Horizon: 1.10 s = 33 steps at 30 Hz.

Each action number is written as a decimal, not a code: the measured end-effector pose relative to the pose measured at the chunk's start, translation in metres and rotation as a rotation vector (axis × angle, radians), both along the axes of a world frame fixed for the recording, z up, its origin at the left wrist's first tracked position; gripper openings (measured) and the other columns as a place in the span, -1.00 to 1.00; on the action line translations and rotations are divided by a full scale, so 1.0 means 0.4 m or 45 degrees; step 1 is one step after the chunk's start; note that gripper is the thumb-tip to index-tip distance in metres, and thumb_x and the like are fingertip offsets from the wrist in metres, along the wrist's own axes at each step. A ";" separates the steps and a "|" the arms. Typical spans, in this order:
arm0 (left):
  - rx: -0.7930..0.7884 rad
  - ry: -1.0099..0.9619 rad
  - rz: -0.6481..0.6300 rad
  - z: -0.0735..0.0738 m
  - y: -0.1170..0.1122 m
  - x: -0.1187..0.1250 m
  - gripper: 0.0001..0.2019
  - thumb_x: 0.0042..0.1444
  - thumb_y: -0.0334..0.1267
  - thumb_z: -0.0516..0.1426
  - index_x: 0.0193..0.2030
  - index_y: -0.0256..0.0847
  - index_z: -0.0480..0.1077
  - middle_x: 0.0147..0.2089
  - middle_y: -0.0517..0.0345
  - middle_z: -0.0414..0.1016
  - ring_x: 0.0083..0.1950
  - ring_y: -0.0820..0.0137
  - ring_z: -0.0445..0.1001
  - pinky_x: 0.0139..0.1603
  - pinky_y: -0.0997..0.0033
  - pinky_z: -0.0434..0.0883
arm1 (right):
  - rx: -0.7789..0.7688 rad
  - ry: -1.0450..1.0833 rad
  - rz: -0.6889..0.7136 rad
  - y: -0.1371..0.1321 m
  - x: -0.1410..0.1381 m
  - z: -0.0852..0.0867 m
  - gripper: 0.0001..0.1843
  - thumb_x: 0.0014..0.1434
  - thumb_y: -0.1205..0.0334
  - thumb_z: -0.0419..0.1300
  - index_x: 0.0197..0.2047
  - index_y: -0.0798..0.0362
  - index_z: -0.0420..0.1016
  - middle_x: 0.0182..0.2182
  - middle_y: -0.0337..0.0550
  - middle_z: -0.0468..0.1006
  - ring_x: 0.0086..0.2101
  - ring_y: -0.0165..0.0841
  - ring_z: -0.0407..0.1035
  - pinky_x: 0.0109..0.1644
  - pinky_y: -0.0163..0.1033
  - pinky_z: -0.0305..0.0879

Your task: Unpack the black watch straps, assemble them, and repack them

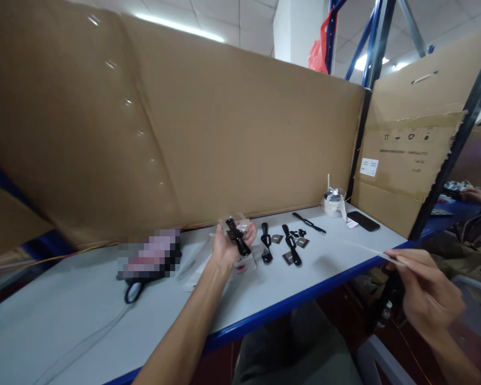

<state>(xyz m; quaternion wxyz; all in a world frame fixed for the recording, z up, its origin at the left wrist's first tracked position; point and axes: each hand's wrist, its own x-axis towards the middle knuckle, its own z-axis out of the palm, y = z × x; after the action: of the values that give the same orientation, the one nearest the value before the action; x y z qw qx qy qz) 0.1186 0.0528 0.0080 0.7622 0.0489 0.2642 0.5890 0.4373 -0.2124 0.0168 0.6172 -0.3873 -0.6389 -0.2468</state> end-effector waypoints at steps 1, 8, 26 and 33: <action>-0.003 0.010 -0.005 0.001 -0.002 0.000 -0.47 0.41 0.14 -0.19 -0.18 -0.22 0.40 -0.09 -0.23 0.55 -0.18 0.10 0.63 -0.36 0.08 0.61 | 0.024 -0.027 -0.041 0.028 0.017 -0.011 -0.59 0.26 0.48 0.25 0.06 -0.17 0.59 -0.14 -0.14 0.68 -0.17 -0.15 0.59 -0.19 0.01 0.57; -0.028 0.062 0.000 0.014 -0.016 0.003 -0.48 0.42 0.13 -0.20 -0.17 -0.21 0.39 -0.08 -0.22 0.56 -0.20 0.10 0.63 -0.36 0.08 0.62 | -0.381 -0.338 -0.062 0.152 0.117 -0.170 -0.81 0.36 0.42 0.16 -0.10 0.01 0.59 -0.14 -0.06 0.67 -0.10 -0.23 0.57 -0.01 -0.04 0.55; -0.029 0.087 -0.007 0.010 -0.022 0.012 -0.48 0.41 0.13 -0.17 -0.16 -0.23 0.41 -0.07 -0.25 0.55 -0.18 0.09 0.64 -0.35 0.10 0.62 | -1.605 -0.549 -0.788 0.526 0.202 -0.125 -0.52 0.39 0.39 -0.03 0.29 0.08 0.44 0.11 0.20 0.53 0.03 -0.13 0.51 0.00 -0.21 0.33; -0.034 0.088 -0.017 -0.001 -0.008 0.011 -0.47 0.39 0.16 -0.15 -0.10 -0.23 0.41 -0.08 -0.23 0.55 -0.22 0.11 0.63 -0.39 0.11 0.61 | -1.683 -0.598 -0.853 0.592 0.226 -0.149 -0.61 0.42 0.34 -0.03 0.19 0.16 0.48 0.08 0.26 0.56 0.07 -0.08 0.49 0.04 -0.14 0.34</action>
<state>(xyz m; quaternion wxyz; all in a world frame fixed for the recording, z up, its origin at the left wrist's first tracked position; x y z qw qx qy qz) 0.1229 0.0494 0.0076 0.7571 0.0606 0.2979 0.5783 0.5277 0.0245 -0.0429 -0.0010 -0.7851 -0.6162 -0.0635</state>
